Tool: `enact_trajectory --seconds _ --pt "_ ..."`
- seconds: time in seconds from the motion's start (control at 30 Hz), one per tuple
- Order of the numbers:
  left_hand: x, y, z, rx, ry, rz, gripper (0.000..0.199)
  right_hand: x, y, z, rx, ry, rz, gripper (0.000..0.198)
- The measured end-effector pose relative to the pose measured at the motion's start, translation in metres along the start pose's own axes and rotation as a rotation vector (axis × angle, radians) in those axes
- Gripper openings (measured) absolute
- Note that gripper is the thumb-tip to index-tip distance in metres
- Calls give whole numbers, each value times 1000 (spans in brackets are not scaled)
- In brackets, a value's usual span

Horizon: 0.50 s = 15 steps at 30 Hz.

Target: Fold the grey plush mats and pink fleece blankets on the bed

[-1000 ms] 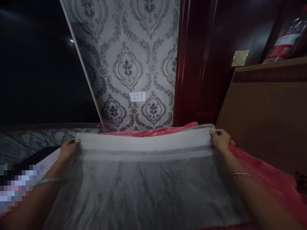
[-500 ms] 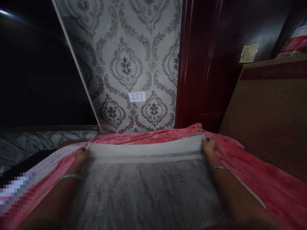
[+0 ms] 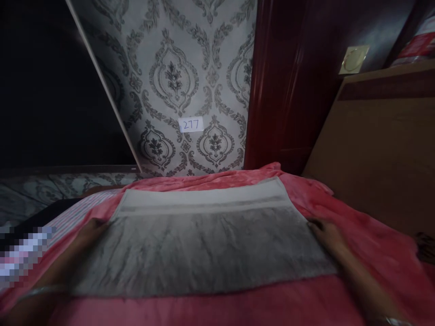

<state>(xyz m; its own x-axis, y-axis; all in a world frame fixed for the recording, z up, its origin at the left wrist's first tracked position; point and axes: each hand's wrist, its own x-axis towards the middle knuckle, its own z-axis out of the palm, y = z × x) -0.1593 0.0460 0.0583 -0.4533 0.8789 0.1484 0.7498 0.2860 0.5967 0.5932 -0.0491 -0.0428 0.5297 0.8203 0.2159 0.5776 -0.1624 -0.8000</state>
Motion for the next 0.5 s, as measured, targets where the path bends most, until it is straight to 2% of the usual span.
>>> enact_trajectory --seconds 0.13,0.23,0.37,0.5 --pt "-38 -29 -19 19 -48 -6 23 -55 15 -24 -90 129 -36 27" --pt "-56 -51 -27 57 -28 -50 27 -86 8 -32 -86 184 29 37" --pt "-70 -67 -30 71 -40 -104 34 -104 -8 -33 -53 209 85 47" --pt "-81 -64 -34 91 -6 -141 34 -108 -18 -34 -39 163 109 55"
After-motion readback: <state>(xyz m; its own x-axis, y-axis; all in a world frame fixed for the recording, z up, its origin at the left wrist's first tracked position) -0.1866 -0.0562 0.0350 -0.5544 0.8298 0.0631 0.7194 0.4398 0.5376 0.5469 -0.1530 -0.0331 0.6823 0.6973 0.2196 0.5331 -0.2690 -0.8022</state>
